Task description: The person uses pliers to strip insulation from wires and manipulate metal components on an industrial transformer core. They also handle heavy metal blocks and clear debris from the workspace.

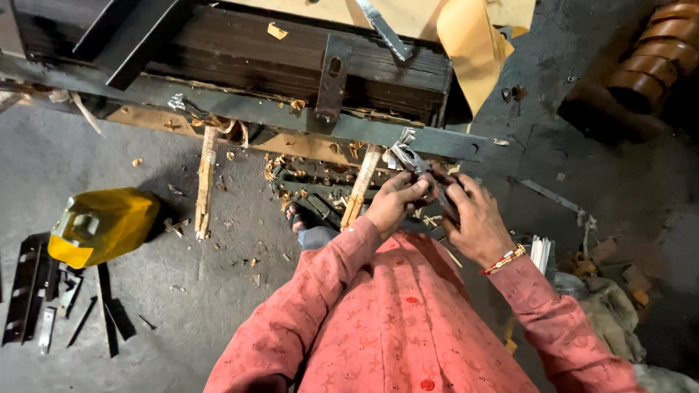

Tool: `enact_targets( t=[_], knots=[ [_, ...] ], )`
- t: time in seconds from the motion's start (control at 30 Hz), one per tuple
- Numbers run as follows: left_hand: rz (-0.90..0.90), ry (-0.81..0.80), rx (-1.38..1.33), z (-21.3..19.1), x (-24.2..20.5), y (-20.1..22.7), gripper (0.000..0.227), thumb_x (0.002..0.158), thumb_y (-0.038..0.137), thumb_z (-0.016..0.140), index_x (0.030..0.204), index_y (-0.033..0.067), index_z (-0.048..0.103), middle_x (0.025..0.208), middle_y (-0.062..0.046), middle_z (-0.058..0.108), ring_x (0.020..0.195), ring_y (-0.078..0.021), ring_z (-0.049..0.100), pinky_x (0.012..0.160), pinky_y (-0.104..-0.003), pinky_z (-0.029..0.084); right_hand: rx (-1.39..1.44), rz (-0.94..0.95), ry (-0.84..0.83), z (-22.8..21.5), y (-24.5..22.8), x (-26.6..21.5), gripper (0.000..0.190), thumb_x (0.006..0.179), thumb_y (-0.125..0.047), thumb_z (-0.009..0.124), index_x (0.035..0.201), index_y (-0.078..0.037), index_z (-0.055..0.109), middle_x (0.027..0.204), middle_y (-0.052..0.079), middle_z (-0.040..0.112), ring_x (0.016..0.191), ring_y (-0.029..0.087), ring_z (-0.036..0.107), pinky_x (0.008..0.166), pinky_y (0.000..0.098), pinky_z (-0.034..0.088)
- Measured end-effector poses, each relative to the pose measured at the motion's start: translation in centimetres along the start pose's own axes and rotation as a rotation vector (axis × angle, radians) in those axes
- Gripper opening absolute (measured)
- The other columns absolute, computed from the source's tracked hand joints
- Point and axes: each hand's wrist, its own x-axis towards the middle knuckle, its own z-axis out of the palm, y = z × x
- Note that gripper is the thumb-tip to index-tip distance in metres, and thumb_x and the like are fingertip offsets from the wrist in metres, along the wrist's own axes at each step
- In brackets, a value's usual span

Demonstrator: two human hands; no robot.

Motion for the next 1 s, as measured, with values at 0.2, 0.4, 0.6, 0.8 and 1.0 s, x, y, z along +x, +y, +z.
enact_targets(
  t=[0.2, 0.4, 0.6, 0.8, 1.0],
  knots=[
    [0.061, 0.01, 0.03, -0.1, 0.9, -0.5, 0.035, 0.1, 0.016, 0.065, 0.129, -0.0007, 0.057, 0.114, -0.006, 0.068, 0.107, -0.0166, 0.066, 0.098, -0.033, 0.054, -0.082, -0.043, 0.003, -0.2, 0.2, 1.1, 0.055, 0.07, -0.003, 0.073, 0.124, -0.004, 0.062, 0.127, 0.023, 0.053, 0.104, 0.045, 0.057, 0.09, 0.0524, 0.049],
    [0.087, 0.005, 0.072, -0.6, 1.5, -1.3, 0.033, 0.099, 0.015, 0.064, 0.128, -0.0007, 0.059, 0.108, -0.005, 0.068, 0.097, -0.0134, 0.065, 0.09, -0.03, 0.054, -0.146, 0.044, -0.026, 0.1, -0.6, 1.3, 0.051, 0.072, -0.005, 0.072, 0.123, -0.006, 0.067, 0.115, 0.023, 0.055, 0.098, 0.044, 0.058, 0.085, 0.0519, 0.05],
    [0.216, -0.046, 0.098, -2.2, 1.7, -3.4, 0.03, 0.106, 0.019, 0.062, 0.127, -0.0023, 0.059, 0.108, -0.004, 0.066, 0.096, -0.0107, 0.061, 0.087, -0.029, 0.052, -0.134, 0.317, -0.102, 1.1, -4.3, 0.6, 0.05, 0.085, -0.007, 0.067, 0.135, -0.012, 0.065, 0.107, 0.024, 0.055, 0.097, 0.045, 0.059, 0.083, 0.0532, 0.05],
    [0.145, -0.036, 0.18, -1.3, 1.2, -1.9, 0.032, 0.102, 0.021, 0.063, 0.125, -0.0014, 0.061, 0.112, -0.004, 0.068, 0.101, -0.0117, 0.063, 0.09, -0.028, 0.053, -0.209, 0.241, -0.034, 0.6, -4.2, 0.3, 0.052, 0.075, -0.005, 0.068, 0.126, -0.007, 0.063, 0.12, 0.023, 0.056, 0.109, 0.046, 0.057, 0.091, 0.0534, 0.048],
    [0.156, -0.011, 0.507, -2.8, -0.3, 0.7, 0.032, 0.096, 0.019, 0.069, 0.123, 0.0009, 0.065, 0.109, -0.007, 0.071, 0.098, -0.0125, 0.065, 0.088, -0.028, 0.054, -0.169, 0.261, -0.036, 0.3, -3.3, -0.6, 0.059, 0.074, 0.0, 0.067, 0.132, -0.009, 0.058, 0.14, 0.02, 0.051, 0.124, 0.045, 0.05, 0.103, 0.055, 0.042]
  ],
)
